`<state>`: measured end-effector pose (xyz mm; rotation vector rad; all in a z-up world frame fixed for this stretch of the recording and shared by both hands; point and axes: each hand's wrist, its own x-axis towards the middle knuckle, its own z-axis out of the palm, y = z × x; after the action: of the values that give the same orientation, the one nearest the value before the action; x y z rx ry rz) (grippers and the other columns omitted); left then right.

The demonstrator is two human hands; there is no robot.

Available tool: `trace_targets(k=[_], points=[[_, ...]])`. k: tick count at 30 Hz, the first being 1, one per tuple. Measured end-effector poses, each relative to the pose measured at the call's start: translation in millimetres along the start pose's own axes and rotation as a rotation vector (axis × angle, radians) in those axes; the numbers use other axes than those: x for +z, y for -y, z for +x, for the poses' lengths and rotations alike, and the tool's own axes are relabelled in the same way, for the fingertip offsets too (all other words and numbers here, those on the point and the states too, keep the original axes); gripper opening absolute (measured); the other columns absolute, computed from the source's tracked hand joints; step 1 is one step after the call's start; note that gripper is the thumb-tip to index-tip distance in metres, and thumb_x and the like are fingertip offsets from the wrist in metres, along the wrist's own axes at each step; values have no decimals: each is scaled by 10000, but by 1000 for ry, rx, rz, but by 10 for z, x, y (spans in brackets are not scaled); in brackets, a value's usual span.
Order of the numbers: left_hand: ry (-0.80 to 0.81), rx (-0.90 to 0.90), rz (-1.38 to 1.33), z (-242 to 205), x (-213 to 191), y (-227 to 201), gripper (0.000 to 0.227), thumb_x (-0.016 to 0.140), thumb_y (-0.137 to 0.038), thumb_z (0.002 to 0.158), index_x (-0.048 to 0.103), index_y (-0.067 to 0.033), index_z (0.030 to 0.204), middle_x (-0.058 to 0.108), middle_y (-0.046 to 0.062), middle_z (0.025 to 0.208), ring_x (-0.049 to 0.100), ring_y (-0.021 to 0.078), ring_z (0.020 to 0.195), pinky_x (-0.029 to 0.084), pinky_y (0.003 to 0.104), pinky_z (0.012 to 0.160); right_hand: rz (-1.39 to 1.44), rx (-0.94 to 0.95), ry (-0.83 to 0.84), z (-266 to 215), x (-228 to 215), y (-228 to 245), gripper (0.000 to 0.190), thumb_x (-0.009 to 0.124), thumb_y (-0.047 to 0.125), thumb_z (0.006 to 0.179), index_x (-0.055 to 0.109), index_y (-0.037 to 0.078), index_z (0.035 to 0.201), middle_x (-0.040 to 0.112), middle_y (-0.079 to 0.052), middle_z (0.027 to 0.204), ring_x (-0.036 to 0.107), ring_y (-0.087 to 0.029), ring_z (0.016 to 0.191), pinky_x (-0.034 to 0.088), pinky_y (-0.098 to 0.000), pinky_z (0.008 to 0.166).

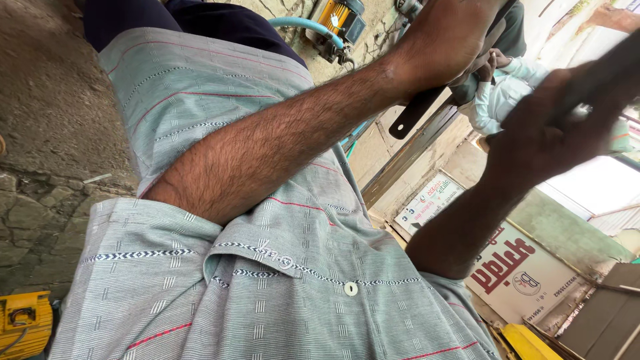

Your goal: The person retrieves a flat metal bar and a cylindrical metal rod from a drawer, then repeatedly files the bar against the rod. The person continues filing the bar for the duration of the clip.

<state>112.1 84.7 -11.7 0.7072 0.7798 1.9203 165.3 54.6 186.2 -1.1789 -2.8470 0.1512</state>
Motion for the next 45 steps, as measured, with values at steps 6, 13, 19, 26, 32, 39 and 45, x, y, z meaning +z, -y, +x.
trace_targets(k=[6, 13, 19, 26, 32, 39, 45], points=[[15, -257, -149, 22, -110, -28, 142, 547, -109, 1059, 569, -34, 1177, 718, 27, 751, 776, 72, 654, 607, 223, 541, -97, -27, 169, 53, -60, 165, 789, 537, -117, 959, 265, 84, 1671, 716, -126, 1347, 607, -145, 861, 470, -259, 761], [-116, -98, 16, 68, -31, -91, 113, 540, -101, 1080, 615, -68, 1159, 727, -13, 790, 750, 36, 636, 609, 212, 523, -57, -29, 152, 145, 15, 63, 784, 486, -131, 970, 211, 117, 1661, 656, -115, 1456, 597, -171, 896, 512, -270, 823], [2, -525, -321, 124, 1, -69, 337, 447, -119, 1136, 686, 20, 942, 649, 111, 613, 674, 141, 463, 577, 266, 465, -130, 112, 52, 243, -24, 132, 770, 500, -134, 986, 245, 101, 1673, 585, -144, 1514, 632, -202, 1038, 497, -267, 861], [-85, -391, -405, 130, -73, -332, 405, 380, -213, 1134, 627, 3, 897, 562, 59, 576, 563, 124, 413, 482, 289, 388, -94, 80, 137, 212, 46, 228, 716, 497, -150, 1022, 290, 69, 1671, 483, -133, 1649, 594, -159, 920, 484, -225, 795], [-159, -450, -732, 54, -86, -611, 479, 386, -281, 1146, 583, 13, 823, 487, 43, 538, 483, 134, 377, 427, 325, 349, -109, 157, 135, 274, 67, 315, 668, 496, -140, 1063, 301, 60, 1670, 487, -117, 1737, 575, -146, 825, 476, -210, 718], [-135, -338, -239, 137, -43, -389, 214, 458, -148, 1088, 607, 4, 1076, 615, 20, 636, 638, 99, 456, 518, 288, 430, 13, 71, 181, 311, -15, 401, 728, 498, -118, 1004, 244, 114, 1646, 548, -102, 1661, 638, -163, 888, 521, -258, 761], [-150, -2, 288, 174, 94, -187, 216, 532, -50, 949, 594, -60, 1156, 679, 29, 817, 718, 83, 655, 557, 253, 521, -51, -35, 237, 213, -133, 235, 816, 455, -156, 999, 169, 204, 1673, 486, -43, 1672, 636, -168, 1025, 513, -266, 888]])
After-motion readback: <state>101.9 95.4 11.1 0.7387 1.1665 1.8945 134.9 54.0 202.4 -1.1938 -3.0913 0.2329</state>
